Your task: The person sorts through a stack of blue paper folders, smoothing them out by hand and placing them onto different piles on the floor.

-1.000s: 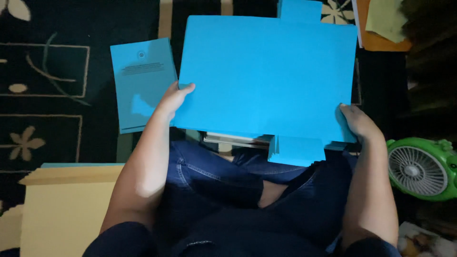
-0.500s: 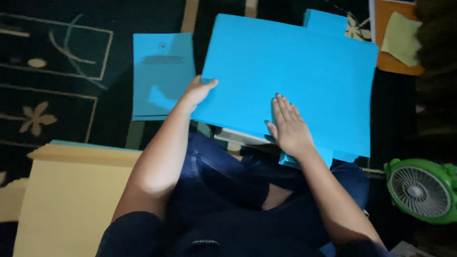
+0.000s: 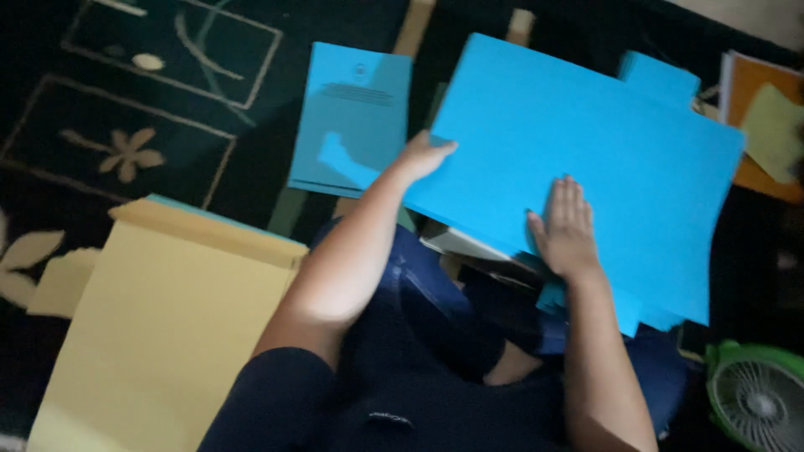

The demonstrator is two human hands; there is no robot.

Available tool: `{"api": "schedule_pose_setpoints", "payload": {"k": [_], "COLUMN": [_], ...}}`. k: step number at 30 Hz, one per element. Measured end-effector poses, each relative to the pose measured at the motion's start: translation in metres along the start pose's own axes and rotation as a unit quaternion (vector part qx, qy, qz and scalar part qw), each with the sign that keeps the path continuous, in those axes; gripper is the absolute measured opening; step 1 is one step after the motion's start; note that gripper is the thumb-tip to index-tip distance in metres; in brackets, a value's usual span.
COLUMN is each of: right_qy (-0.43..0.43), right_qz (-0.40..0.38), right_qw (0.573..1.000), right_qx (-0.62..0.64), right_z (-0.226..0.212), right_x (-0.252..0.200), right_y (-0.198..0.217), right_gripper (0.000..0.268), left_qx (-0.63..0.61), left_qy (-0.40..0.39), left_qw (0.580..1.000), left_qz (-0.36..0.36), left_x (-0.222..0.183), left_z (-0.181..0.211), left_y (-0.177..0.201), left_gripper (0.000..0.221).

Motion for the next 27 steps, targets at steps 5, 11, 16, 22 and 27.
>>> {"api": "schedule_pose_setpoints", "payload": {"k": [5, 11, 16, 22, 27], "right_qy": [-0.035, 0.146, 0.121, 0.104, 0.135], "right_qz": [-0.017, 0.037, -0.248, -0.340, -0.426], "right_qw": [0.999, 0.948, 0.910, 0.933, 0.894], "right_qx": [0.002, 0.279, 0.308, 0.056, -0.022], "right_z": [0.023, -0.222, -0.276, -0.230, -0.240], "right_x": [0.013, 0.052, 0.174, 0.294, 0.295], "right_y": [-0.019, 0.054, -0.082, -0.299, -0.304], "right_gripper": [0.087, 0.069, 0.087, 0.100, 0.095], "left_qx": [-0.004, 0.239, 0.285, 0.277, 0.261], "left_qy": [-0.093, 0.006, 0.077, 0.127, 0.144], "left_qw": [0.987, 0.910, 0.885, 0.888, 0.874], "left_qz": [0.133, 0.340, 0.358, 0.344, 0.383], "left_x": [0.005, 0.039, 0.057, 0.028, 0.020], "left_z": [0.007, -0.138, -0.221, -0.206, -0.186], "left_y": [0.068, 0.177, 0.179, 0.178, 0.167], "left_gripper": [0.067, 0.042, 0.060, 0.065, 0.057]}}
Point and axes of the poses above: each hand's wrist, its own x-axis towards the middle knuckle, its own y-axis out of the back of the hand, z = x × y, the point moved 3 cm from there along x, towards the middle knuckle, and after that the axes turned 15 degrees about y, right-handed, at the moved point
